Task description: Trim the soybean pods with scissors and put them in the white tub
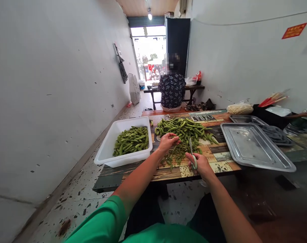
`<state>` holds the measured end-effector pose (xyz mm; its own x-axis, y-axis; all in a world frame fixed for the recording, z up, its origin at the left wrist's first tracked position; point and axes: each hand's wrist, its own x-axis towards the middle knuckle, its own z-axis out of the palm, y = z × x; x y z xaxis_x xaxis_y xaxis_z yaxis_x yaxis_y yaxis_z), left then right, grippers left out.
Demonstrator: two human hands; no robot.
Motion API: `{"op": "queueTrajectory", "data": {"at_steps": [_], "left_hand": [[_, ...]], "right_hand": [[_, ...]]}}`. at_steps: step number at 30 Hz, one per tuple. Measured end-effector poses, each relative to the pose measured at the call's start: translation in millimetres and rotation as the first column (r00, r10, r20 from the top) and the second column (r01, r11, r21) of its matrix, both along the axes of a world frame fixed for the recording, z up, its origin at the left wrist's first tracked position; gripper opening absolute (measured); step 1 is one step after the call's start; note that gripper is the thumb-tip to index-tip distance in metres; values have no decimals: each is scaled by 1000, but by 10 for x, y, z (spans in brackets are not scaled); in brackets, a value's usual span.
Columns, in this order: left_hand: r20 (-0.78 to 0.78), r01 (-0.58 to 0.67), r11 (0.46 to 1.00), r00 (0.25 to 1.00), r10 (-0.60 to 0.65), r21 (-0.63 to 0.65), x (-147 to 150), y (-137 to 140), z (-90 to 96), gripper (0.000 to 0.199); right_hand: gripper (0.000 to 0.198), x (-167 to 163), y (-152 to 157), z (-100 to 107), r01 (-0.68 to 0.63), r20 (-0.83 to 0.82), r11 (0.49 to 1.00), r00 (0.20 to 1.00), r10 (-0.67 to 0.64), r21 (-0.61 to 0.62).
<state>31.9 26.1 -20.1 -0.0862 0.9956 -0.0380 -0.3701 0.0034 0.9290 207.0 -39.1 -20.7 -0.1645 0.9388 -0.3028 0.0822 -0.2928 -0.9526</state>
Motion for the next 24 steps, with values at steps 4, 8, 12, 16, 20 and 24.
{"op": "queueTrajectory", "data": {"at_steps": [4,8,12,16,20,24], "left_hand": [[57,-64,998,996,63,16,53,-23,-7,38],[34,-67,995,997,64,69,85,-34,-52,37],[3,-74,989,997,74,128,118,-50,-81,36],[-64,-48,988,996,58,148,161,-88,-70,35],[-147,-61,986,986,84,157,185,-107,-82,31],[-182,-93,984,976,121,155,186,-95,-114,29]], "right_hand": [[43,-141,-77,84,-78,5,997,997,78,-15],[42,-194,-79,120,-103,-2,993,995,104,-60],[41,-212,-62,179,-118,-46,991,992,116,-55],[41,-260,-44,230,-108,-90,993,991,103,-51],[42,-329,-10,206,-42,-123,997,992,35,-61],[42,-389,16,174,-2,-175,998,984,-9,-61]]}}
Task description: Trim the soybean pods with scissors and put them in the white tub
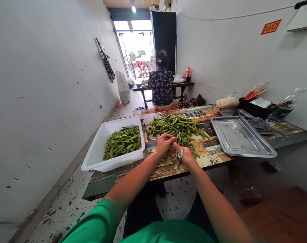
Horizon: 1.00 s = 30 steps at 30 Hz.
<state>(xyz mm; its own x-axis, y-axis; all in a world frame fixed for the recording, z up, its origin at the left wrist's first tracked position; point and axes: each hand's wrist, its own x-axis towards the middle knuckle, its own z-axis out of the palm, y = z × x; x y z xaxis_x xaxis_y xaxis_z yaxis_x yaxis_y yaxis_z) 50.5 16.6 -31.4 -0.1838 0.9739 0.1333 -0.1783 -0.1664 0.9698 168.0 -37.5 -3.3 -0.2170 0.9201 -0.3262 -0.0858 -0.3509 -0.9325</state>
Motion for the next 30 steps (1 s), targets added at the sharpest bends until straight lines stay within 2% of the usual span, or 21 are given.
{"op": "queueTrajectory", "data": {"at_steps": [4,8,13,15,20,22,26,30], "left_hand": [[42,23,1000,999,-22,-20,7,-12,16,30],[148,55,997,988,-45,-59,17,-39,66,31],[214,151,987,967,-137,-53,-30,-18,85,32],[179,141,989,975,-132,-42,-58,6,63,33],[-56,74,995,995,-78,-71,-89,49,-21,27],[-65,68,992,995,-75,-106,-88,56,-34,23],[16,115,981,993,-114,-158,-98,54,-6,22],[135,220,967,970,-203,-127,-122,40,45,28]], "right_hand": [[44,-30,1,-21,33,5,999,999,-34,42],[45,-22,-7,-70,55,42,993,997,-60,102],[47,54,11,-112,66,61,993,996,-72,98],[46,100,20,-117,72,49,993,996,-77,88],[44,189,0,-136,38,18,998,999,-39,57],[44,198,-19,-149,20,25,998,999,-21,59],[42,194,-47,-192,-23,86,998,996,17,65],[40,202,-56,-236,-46,104,996,994,38,71]]}}
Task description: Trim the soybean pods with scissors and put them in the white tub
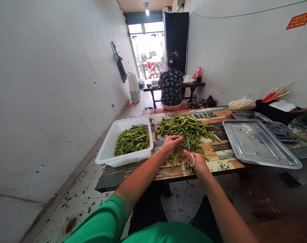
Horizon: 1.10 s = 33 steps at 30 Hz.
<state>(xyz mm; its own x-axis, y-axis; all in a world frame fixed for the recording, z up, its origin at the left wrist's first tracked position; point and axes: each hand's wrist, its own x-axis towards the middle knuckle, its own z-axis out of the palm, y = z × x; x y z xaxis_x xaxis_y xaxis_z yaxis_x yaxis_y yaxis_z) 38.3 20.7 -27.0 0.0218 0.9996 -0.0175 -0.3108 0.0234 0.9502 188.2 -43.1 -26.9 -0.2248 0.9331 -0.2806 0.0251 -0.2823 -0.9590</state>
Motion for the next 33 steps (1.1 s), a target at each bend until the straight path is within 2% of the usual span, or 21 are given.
{"op": "queueTrajectory", "data": {"at_steps": [5,10,15,21,27,33], "left_hand": [[98,88,995,992,-84,-39,7,-17,19,34],[-13,75,997,997,-75,-23,-17,-29,26,36],[73,284,942,959,-275,-179,-50,-45,61,30],[44,241,962,970,-237,-128,-55,-49,70,28],[-28,306,944,950,-311,-120,-58,-73,85,33],[-44,327,931,940,-338,-163,-84,-76,98,32]], "right_hand": [[40,20,-3,-16,1,-30,1000,1000,-1,0],[41,20,5,-7,-10,-7,1000,1000,10,-1],[42,79,37,36,-38,126,996,992,27,80],[43,178,66,84,-96,208,994,974,84,47],[44,157,60,153,-132,265,988,958,107,81],[46,149,57,95,-122,293,974,954,62,192]]}}
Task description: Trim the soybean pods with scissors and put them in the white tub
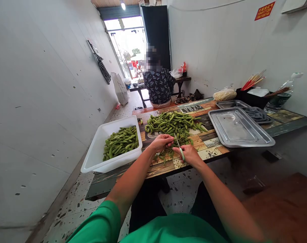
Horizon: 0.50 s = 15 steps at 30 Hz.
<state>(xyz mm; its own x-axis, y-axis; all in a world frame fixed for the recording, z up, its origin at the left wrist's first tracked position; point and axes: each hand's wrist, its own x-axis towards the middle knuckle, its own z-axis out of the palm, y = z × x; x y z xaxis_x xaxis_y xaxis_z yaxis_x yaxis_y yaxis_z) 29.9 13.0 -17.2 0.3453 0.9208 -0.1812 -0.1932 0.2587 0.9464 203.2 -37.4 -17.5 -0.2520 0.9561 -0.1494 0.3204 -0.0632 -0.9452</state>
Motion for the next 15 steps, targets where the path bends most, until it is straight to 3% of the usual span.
{"op": "queueTrajectory", "data": {"at_steps": [3,5,9,12,13,15], "left_hand": [[34,-64,997,997,65,-34,-20,25,9,29],[102,-196,980,975,199,-35,-35,57,11,27],[138,-518,855,845,518,-38,-79,153,-26,24],[-141,-635,756,744,653,158,-96,234,-65,16],[-260,-609,743,697,668,276,-89,260,-68,13],[-469,-441,752,593,654,491,-45,310,-52,12]], "right_hand": [[44,-14,-2,-66,49,-59,998,997,-51,-30],[44,-25,-14,-92,87,-118,993,988,-96,-82],[45,-28,-56,-121,116,-244,982,958,-149,-147],[43,-10,-72,-146,84,-241,989,964,-112,-122],[43,-2,-73,-154,74,-236,991,967,-99,-113],[43,11,-70,-163,63,-244,992,966,-87,-107]]}}
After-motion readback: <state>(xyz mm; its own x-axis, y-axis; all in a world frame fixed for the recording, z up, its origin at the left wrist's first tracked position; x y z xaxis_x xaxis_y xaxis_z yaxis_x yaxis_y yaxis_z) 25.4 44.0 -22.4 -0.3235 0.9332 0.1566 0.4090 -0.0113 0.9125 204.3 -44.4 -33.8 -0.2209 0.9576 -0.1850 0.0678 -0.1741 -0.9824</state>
